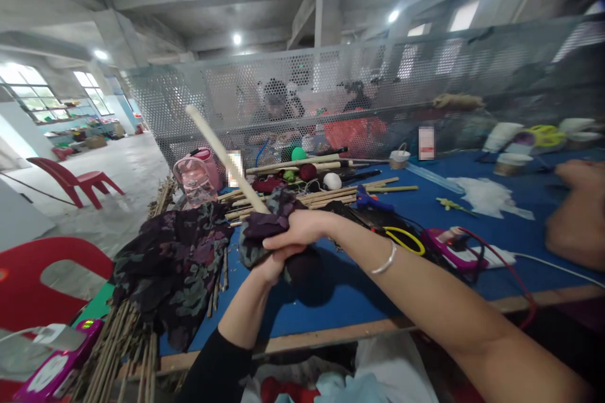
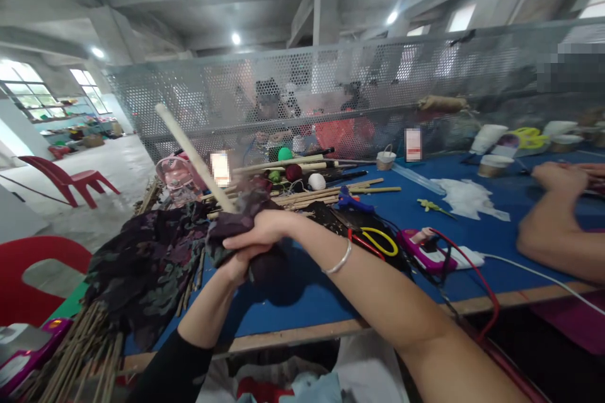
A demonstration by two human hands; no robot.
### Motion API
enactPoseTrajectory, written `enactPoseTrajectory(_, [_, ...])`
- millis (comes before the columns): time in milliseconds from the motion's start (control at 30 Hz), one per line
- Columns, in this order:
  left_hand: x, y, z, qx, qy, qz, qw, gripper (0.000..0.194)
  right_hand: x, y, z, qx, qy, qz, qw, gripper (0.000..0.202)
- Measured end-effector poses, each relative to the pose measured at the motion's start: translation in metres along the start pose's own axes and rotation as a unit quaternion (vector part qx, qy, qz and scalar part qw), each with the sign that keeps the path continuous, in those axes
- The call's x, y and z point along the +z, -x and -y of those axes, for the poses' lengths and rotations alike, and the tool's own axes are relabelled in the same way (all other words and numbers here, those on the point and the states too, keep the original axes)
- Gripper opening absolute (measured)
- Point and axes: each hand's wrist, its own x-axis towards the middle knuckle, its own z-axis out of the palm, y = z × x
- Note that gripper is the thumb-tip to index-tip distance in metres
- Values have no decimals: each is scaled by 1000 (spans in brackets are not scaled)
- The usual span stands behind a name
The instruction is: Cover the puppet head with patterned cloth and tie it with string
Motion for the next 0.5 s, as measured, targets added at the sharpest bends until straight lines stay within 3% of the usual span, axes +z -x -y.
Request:
enactPoseTrajectory(67, [-6, -1, -2, -15, 14, 18, 1000, 25, -11, -4, -5, -62, -92, -20, 994, 64])
enactPoseTrajectory(133, [-15, -2, -7, -1, 40, 7, 999, 29, -12, -7, -13, -113, -163, -90, 976, 57])
enactPoseTrajectory(233, [-29, -4, -20, 46, 102, -41, 993, 30, 13, -9, -28, -125, -190, -159, 961, 48])
enactPoseTrajectory(400, [-47, -11, -48, 125, 136, -78, 980, 30, 68, -3, -60, -71, -100, -63, 990, 28])
enactPoseTrajectory(500, [-57, -19, -60, 164, 109, -108, 974, 26, 68, -7, -80, -56, -77, -68, 993, 22])
